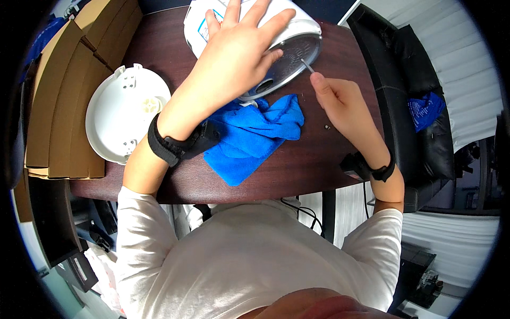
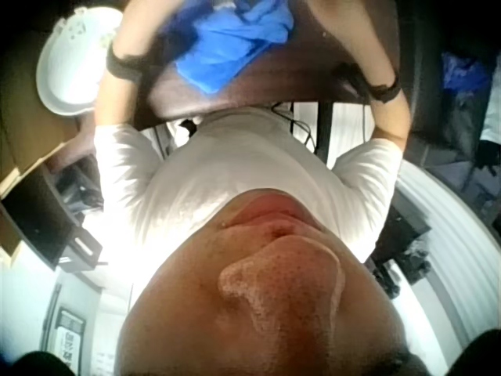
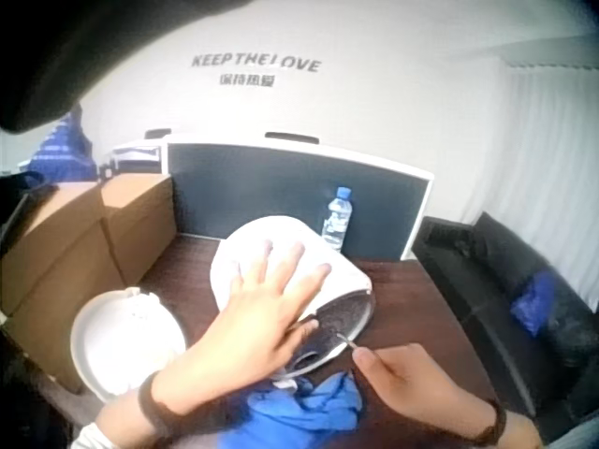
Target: The person wipes the bottom of a white appliance with a blue cloth, then uses a screwdriver to loosen and remove screws from the base. The person handles the appliance base and a small white plastic piece while working at a table.
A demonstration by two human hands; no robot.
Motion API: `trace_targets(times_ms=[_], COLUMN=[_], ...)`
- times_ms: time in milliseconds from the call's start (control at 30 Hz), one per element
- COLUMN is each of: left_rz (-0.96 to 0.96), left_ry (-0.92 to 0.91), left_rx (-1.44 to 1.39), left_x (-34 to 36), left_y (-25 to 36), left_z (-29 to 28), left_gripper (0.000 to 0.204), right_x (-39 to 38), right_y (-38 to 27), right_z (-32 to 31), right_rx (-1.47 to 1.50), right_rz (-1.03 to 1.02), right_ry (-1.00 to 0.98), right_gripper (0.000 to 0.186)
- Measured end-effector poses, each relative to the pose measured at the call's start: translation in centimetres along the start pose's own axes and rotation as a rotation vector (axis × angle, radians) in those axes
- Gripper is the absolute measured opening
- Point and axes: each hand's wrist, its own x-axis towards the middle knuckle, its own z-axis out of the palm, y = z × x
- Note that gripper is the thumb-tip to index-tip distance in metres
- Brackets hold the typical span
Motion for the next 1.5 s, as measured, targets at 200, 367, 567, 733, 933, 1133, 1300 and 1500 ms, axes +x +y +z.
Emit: trace_targets(times_ms=[200, 367, 567, 733, 933, 1133, 1300, 1500], left_rz=[0.015, 0.01, 0.122, 0.154, 0.153, 0.15, 0.132, 0.124], left_ry=[-0.081, -0.135, -0.098, -0.1, -0.01, -0.03, -0.02, -0.039], left_rx=[-0.036, -0.059, 0.057, 0.04, 0.065, 0.091, 0.051, 0.059], left_x=[-0.5, -0.9, -1.6, -2.0, -2.5, -2.4, -2.3, -2.2], left_y=[2.2, 3.6, 4.1, 4.0, 3.1, 4.1, 4.3, 4.7], left_z=[-2.2, -3.4, -3.2, -3.1, -1.7, -2.1, -2.1, -2.6], left_gripper=[0.056, 0.057, 0.059, 0.061, 0.062, 0.064, 0.064, 0.061], right_x=[-1.7, -2.6, -4.0, -4.9, -5.0, -5.3, -5.8, -5.6], right_y=[-1.1, -1.3, -1.9, -2.3, -2.6, -2.5, -2.7, -0.8], right_z=[-0.1, 0.0, -0.5, -0.7, -0.8, 0.6, 1.8, 0.4], right_rx=[-0.105, -0.183, -0.22, -0.284, -0.217, 0.724, 1.217, 0.668], right_rz=[-0.087, -0.124, -0.17, -0.185, -0.167, 0.329, 0.46, 0.249], right_ry=[0.085, 0.111, 0.091, 0.12, 0.076, -0.331, -0.627, -0.414], right_gripper=[0.05, 0.045, 0.043, 0.044, 0.044, 0.056, 0.062, 0.059])
